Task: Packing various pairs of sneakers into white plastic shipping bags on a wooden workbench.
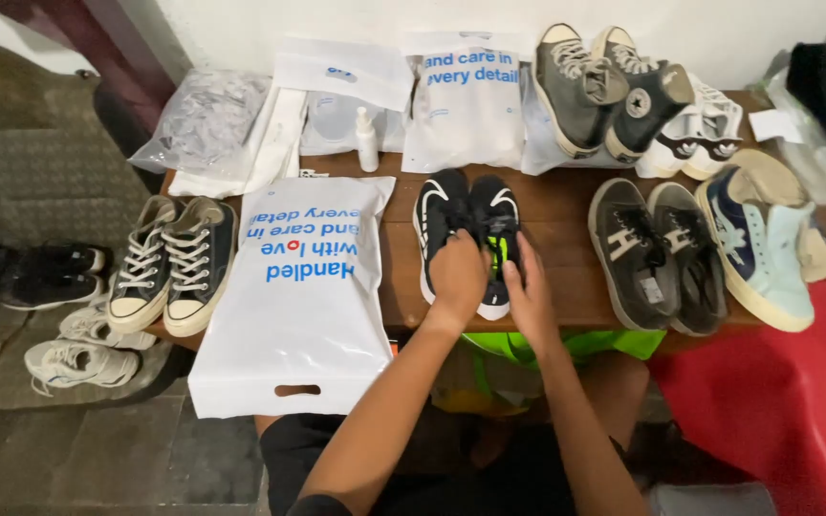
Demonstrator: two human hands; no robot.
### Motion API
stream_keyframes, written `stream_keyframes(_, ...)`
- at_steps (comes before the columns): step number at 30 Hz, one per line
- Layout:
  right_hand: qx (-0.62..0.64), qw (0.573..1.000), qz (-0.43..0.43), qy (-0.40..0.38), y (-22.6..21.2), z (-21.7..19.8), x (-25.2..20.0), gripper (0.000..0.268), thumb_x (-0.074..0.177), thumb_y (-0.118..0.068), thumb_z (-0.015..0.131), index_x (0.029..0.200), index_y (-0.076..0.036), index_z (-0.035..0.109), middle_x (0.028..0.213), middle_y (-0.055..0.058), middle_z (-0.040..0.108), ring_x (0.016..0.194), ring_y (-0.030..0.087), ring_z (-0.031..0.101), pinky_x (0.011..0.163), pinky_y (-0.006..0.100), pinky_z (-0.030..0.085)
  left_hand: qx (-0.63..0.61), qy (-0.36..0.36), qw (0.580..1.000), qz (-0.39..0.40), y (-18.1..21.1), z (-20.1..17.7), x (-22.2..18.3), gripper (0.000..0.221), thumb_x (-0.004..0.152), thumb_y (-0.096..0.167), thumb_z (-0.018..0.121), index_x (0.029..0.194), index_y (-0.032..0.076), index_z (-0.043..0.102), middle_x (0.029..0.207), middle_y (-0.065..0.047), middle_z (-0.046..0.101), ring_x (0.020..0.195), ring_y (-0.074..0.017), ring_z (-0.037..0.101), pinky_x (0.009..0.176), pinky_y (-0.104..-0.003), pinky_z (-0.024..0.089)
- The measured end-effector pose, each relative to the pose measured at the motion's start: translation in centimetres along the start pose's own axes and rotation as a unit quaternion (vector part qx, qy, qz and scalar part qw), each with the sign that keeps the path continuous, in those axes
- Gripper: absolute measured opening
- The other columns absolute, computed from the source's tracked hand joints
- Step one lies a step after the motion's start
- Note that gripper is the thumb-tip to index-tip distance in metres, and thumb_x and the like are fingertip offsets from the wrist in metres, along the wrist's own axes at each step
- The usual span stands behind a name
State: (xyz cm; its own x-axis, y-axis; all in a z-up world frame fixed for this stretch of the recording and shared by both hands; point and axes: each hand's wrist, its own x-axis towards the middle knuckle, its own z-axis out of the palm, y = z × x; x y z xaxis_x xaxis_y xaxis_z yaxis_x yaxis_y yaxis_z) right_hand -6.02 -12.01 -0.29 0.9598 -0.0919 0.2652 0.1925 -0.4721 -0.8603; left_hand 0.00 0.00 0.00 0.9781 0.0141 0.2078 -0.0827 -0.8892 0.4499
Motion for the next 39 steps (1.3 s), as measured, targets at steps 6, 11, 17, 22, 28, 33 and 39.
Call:
stream_keyframes(6, 0.02, 1.0, -0.019, 0.006, 2.3, 0.0, 0.3, 0.053, 0.109, -0.024, 0.045, 0.158, -0.006, 0.04, 0.152, 0.029, 0.044, 0.143, 0.045, 0.041, 0.119, 0.057, 0.031, -0.048, -0.101, 0.993, 0.034, -0.8, -4.1, -0.9, 0.044, 0.092, 0.038, 0.072, 0.1, -0.005, 0.065, 0.087, -0.022, 0.072, 0.084, -0.0412, 0.076, 0.069, -0.049, 0.063)
stream_keyframes(11, -0.025, 0.996, -0.016, 0.079, 0.1, -2.0, 0.8, 0.048, 0.109, -0.029, 0.052, 0.153, -0.009, 0.05, 0.142, 0.021, 0.053, 0.135, 0.039, 0.051, 0.114, 0.053, 0.037, -0.095, -0.078, 0.991, 0.049, -4.2, -15.5, -1.2, 0.035, 0.096, 0.028, 0.067, 0.115, 0.0, 0.07, 0.097, -0.025, 0.073, 0.094, -0.0477, 0.073, 0.077, -0.058, 0.06)
stream_keyframes(17, -0.016, 0.97, -0.203, 0.134, -9.4, -1.4, 5.5, 0.029, 0.104, -0.007, 0.063, 0.132, -0.001, 0.062, 0.118, 0.018, 0.061, 0.112, 0.037, 0.065, 0.097, 0.045, 0.052, -0.063, 0.064, 0.996, -0.01, -18.1, -19.1, 6.2, 0.022, 0.098, 0.01, 0.062, 0.115, 0.0, 0.072, 0.095, -0.022, 0.075, 0.092, -0.0424, 0.074, 0.079, -0.052, 0.059)
stream_keyframes(22, -0.056, 0.936, -0.336, 0.082, -13.2, 6.4, 12.2, 0.023, 0.095, -0.005, 0.074, 0.115, -0.016, 0.073, 0.099, 0.0, 0.072, 0.094, 0.022, 0.074, 0.085, 0.033, 0.057, 0.028, 0.102, 0.993, -0.055, -29.8, -15.2, 14.8, 0.025, 0.095, 0.018, 0.071, 0.112, -0.001, 0.073, 0.091, -0.02, 0.075, 0.086, -0.036, 0.076, 0.071, -0.046, 0.062)
stream_keyframes(28, -0.05, 0.938, -0.261, -0.22, -15.5, 17.0, 16.5, 0.021, 0.094, -0.005, 0.065, 0.113, -0.009, 0.073, 0.099, 0.013, 0.071, 0.096, 0.032, 0.074, 0.084, 0.041, 0.057, 0.131, 0.005, 0.987, -0.097, -34.2, -10.0, 19.1, 0.026, 0.085, 0.023, 0.081, 0.094, -0.002, 0.077, 0.083, -0.022, 0.075, 0.088, -0.0392, 0.076, 0.074, -0.051, 0.063)
stream_keyframes(33, -0.13, 0.915, -0.209, -0.32, -13.8, 21.8, 18.3, 0.022, 0.098, -0.014, 0.063, 0.114, -0.004, 0.072, 0.102, 0.016, 0.072, 0.094, 0.029, 0.075, 0.079, 0.037, 0.06, 0.17, -0.002, 0.98, -0.102, -34.6, -10.5, 18.8, 0.007, 0.087, 0.001, 0.073, 0.089, -0.005, 0.076, 0.082, -0.022, 0.075, 0.086, -0.0384, 0.077, 0.075, -0.048, 0.062)
stream_keyframes(39, -0.071, 0.932, -0.137, -0.327, -11.4, 26.2, 21.6, 0.027, 0.099, -0.013, 0.061, 0.12, 0.002, 0.071, 0.111, 0.024, 0.073, 0.103, 0.039, 0.073, 0.088, 0.046, 0.06, 0.027, 0.047, 0.985, -0.165, -35.5, -13.6, 18.2, 0.01, 0.088, 0.009, 0.078, 0.092, 0.0, 0.079, 0.085, -0.025, 0.074, 0.089, -0.0457, 0.075, 0.077, -0.056, 0.061)
